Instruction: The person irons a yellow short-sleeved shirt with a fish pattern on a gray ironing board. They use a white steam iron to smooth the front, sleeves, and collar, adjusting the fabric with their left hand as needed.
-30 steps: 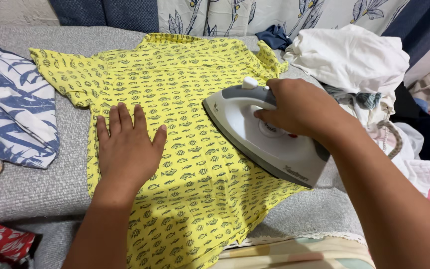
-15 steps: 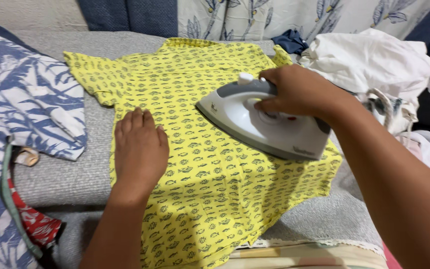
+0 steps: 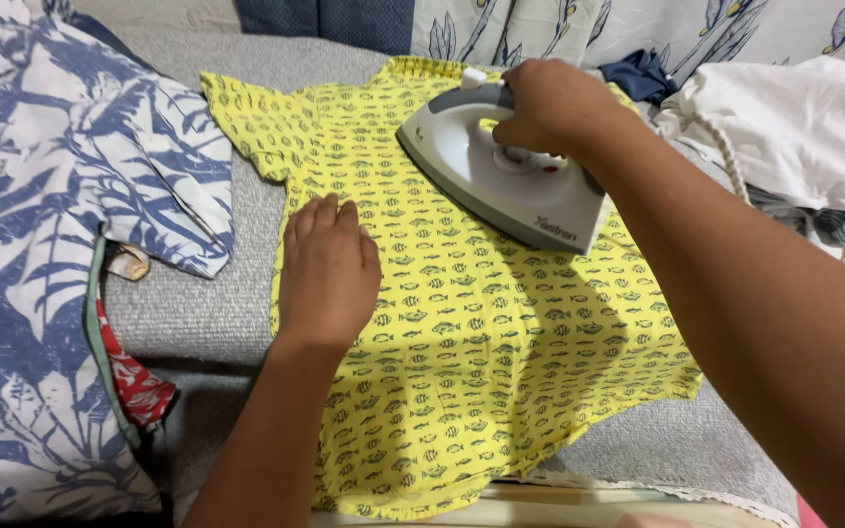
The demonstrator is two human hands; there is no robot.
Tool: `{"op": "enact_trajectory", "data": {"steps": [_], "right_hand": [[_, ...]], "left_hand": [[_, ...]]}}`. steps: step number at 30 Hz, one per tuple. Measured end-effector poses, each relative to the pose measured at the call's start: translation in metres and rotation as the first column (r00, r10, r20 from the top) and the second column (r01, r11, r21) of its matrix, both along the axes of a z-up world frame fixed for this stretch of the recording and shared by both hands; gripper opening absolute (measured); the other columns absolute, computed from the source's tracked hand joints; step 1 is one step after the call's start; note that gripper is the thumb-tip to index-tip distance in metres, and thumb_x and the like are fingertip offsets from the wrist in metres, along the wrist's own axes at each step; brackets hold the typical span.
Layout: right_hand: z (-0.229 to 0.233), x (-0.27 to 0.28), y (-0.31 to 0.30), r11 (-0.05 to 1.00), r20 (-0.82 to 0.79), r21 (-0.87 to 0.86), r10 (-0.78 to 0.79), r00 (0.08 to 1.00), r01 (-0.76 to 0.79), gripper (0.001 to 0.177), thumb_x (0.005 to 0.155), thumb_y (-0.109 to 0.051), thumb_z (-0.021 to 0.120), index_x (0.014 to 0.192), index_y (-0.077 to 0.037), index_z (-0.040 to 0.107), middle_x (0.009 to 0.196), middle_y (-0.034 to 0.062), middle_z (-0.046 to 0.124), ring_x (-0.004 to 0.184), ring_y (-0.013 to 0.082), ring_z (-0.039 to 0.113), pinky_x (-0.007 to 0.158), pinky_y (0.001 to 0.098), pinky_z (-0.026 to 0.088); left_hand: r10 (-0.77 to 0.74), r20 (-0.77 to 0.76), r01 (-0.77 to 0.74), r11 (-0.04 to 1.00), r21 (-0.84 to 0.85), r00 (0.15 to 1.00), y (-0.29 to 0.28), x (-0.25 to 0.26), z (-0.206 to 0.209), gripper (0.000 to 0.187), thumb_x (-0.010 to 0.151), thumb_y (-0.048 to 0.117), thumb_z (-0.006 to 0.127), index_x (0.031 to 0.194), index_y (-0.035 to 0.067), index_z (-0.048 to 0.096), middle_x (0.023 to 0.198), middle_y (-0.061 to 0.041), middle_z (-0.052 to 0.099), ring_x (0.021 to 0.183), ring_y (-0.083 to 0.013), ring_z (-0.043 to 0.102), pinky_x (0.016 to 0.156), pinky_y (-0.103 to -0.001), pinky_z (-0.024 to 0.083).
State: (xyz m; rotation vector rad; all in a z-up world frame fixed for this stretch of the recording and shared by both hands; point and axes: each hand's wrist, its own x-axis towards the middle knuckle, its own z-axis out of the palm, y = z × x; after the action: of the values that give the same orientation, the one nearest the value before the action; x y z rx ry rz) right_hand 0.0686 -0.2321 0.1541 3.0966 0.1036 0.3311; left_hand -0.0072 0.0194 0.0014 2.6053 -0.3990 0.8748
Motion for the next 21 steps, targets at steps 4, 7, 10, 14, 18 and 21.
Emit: {"op": "enact_trajectory", "data": {"steps": [4,7,10,14,18,21], "right_hand": [[0.007,-0.015,0.011,0.997,-0.097,0.069,-0.007,0.995,0.014,0.042,0.077,-0.025,0.079,0.115,-0.009,0.072,0.100,0.0164,0.075,0.087,0.0313,0.074,0.083,0.0446,0.059],[0.010,-0.051,0.023,0.996,-0.182,0.060,-0.057,0.982,0.069,0.040,0.079,-0.021,0.075,0.118,-0.013,0.073,0.099,0.0139,0.076,0.085,0.0281,0.075,0.081,0.0437,0.060],[0.010,-0.096,0.027,0.998,-0.225,-0.012,-0.058,0.973,0.057,0.038,0.083,-0.023,0.072,0.119,-0.013,0.073,0.097,0.0125,0.078,0.084,0.0262,0.076,0.080,0.0428,0.061],[0.014,-0.135,0.024,0.985,-0.252,0.033,-0.154,0.956,0.167,0.045,0.087,-0.030,0.070,0.131,-0.021,0.065,0.099,0.0095,0.077,0.086,0.0245,0.076,0.082,0.0416,0.059],[0.018,-0.159,0.007,0.961,-0.289,-0.018,-0.270,0.919,0.277,0.058,0.087,-0.026,0.074,0.143,-0.024,0.060,0.103,0.0083,0.078,0.088,0.0228,0.075,0.084,0.0392,0.058],[0.017,-0.169,-0.001,0.931,-0.262,-0.039,-0.359,0.896,0.362,0.053,0.087,-0.027,0.075,0.138,-0.023,0.065,0.102,0.0099,0.078,0.087,0.0242,0.075,0.083,0.0401,0.058]], "left_hand": [[-0.082,0.039,0.089,0.958,-0.271,0.996,0.005,-0.001,0.001,0.034,0.098,0.010,0.052,0.125,-0.004,0.066,0.135,-0.020,0.063,0.133,-0.0365,0.052,0.116,-0.045,0.038],[-0.135,0.047,0.142,0.890,-0.434,0.990,0.009,0.001,-0.001,0.033,0.098,0.006,0.052,0.127,-0.003,0.066,0.134,-0.020,0.064,0.130,-0.0356,0.055,0.113,-0.043,0.042],[-0.149,0.077,0.168,0.873,-0.458,0.986,0.012,0.004,-0.003,0.035,0.098,0.003,0.050,0.129,-0.005,0.064,0.136,-0.022,0.062,0.132,-0.0369,0.053,0.113,-0.044,0.041],[-0.149,0.084,0.171,0.898,-0.405,0.985,0.012,0.006,-0.004,0.037,0.096,0.002,0.050,0.129,-0.008,0.062,0.137,-0.025,0.060,0.134,-0.0393,0.051,0.113,-0.045,0.039],[-0.135,0.087,0.156,0.938,-0.311,0.987,0.011,0.008,-0.004,0.036,0.096,0.004,0.052,0.128,-0.009,0.063,0.137,-0.027,0.059,0.135,-0.0411,0.049,0.116,-0.047,0.037],[-0.124,0.071,0.141,0.941,-0.308,0.990,0.009,0.005,-0.004,0.036,0.099,0.007,0.053,0.129,-0.011,0.061,0.139,-0.028,0.058,0.136,-0.0425,0.047,0.115,-0.049,0.036]]}}
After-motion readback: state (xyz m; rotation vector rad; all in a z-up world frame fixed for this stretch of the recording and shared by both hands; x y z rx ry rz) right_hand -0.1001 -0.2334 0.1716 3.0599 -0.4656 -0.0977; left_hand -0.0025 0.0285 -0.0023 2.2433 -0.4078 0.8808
